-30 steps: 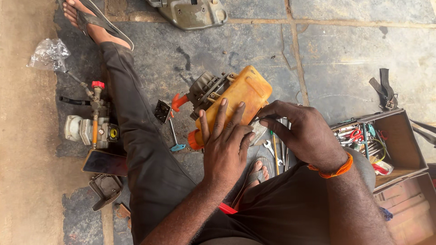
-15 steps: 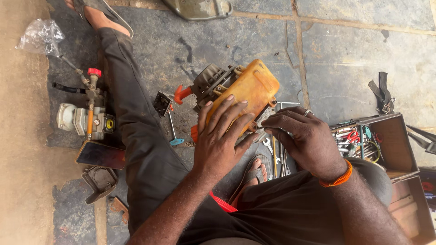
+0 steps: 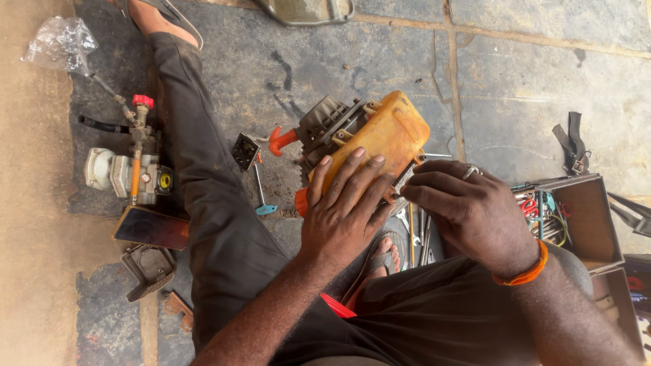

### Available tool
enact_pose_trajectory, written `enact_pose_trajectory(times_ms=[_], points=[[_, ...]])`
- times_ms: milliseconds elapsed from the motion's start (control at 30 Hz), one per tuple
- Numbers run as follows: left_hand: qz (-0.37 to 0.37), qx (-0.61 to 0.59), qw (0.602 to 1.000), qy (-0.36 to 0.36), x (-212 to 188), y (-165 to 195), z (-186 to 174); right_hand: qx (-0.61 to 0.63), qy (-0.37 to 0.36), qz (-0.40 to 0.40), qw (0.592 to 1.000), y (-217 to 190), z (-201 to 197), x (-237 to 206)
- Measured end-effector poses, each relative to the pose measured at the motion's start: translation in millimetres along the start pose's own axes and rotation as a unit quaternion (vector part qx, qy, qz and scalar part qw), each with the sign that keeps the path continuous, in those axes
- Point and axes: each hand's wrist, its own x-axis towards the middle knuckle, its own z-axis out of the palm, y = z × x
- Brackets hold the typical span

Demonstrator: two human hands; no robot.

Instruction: The person uses a screwdriver to loosen and remove screws from the yellow fuel tank of a small engine. They then detach the tank and handle a carburetor assembly, placing it onto the engine block.

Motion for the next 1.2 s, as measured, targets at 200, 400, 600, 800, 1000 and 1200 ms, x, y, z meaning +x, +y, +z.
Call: enact_pose_trajectory(times_ms=[200,400,600,800,1000,1200], points=[[-0.005,0.002,1.0,-0.021,4,2,-5,-0.002,-0.066,0.022,0.998,-1,-5,4],[-0.024,0.003,0.999,0.035,18,-11,-12,-0.062,-0.021,0.012,0.998,-13,-10,8],[-0.054,0.018,0.998,0.026,13,-8,-15,-0.039,-0.264,0.328,0.906,-34,0,14],[-0.067,0.014,0.998,0.007,12,-10,-18,0.54,-0.067,0.422,0.725,-35,17,18],[-0.06,0.027,0.998,0.011,15,-11,-20,0.503,-0.062,0.39,0.769,-35,22,11],[-0.064,0.033,0.997,0.011,16,-11,-20,0.552,-0.046,0.278,0.785,-34,10,-4]])
